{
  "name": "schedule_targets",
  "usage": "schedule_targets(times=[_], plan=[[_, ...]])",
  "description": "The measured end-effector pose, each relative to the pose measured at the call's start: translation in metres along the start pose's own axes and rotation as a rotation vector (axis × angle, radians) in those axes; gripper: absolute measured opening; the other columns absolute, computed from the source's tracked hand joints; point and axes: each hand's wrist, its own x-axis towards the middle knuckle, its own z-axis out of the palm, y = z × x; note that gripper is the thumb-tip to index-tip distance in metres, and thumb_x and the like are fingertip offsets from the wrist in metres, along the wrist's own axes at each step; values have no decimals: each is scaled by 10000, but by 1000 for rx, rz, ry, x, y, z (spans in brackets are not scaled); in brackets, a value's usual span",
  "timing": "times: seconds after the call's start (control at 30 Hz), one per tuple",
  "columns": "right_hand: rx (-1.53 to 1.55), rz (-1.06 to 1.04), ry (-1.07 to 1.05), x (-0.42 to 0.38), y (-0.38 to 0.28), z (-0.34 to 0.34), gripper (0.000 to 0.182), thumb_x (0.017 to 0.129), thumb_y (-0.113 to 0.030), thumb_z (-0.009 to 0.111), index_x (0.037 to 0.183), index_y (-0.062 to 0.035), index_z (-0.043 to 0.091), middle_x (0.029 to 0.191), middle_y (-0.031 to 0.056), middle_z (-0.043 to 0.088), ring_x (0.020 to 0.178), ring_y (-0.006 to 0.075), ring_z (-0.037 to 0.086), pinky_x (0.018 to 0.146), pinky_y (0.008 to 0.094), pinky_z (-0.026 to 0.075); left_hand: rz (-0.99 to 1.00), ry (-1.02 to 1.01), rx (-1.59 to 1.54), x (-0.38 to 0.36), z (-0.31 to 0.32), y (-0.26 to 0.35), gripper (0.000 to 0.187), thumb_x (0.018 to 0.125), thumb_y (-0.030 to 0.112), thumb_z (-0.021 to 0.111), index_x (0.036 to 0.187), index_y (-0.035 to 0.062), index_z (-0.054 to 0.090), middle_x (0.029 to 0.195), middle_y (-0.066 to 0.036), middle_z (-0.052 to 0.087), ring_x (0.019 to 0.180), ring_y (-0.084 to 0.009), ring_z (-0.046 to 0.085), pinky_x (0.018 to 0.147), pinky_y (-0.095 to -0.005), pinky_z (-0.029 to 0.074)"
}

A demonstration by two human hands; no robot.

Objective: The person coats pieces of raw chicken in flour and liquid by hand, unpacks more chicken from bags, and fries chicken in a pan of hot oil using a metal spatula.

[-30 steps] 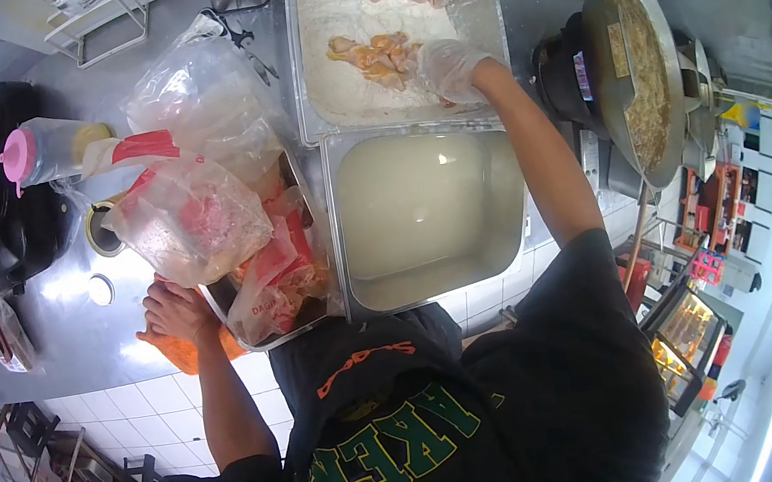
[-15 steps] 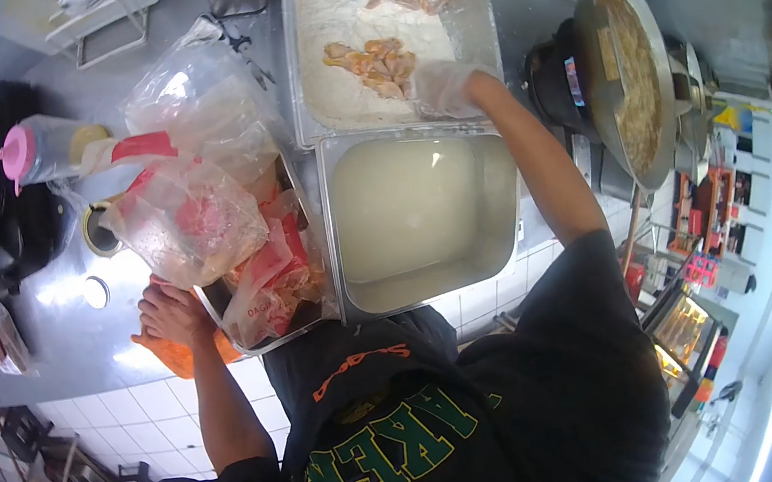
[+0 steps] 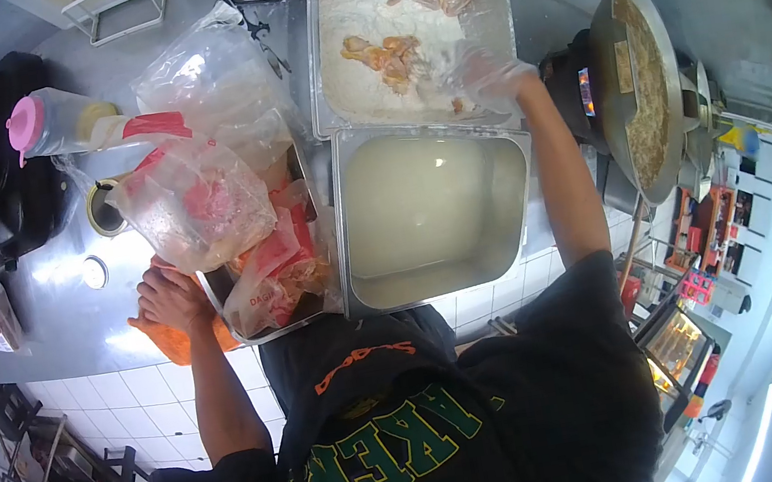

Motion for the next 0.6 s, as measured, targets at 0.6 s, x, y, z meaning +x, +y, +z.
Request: schedule_targets(times=[0.6], plan=[[-66,-40,203,94,-5,48,199,759,-94,547,842,44,662,828,250,652,784,371,651,737,440,513,21,37,37,2,5,0,328,953,365,407,979,70,548,963,-143,520,953,-361,510,899,-512,330]])
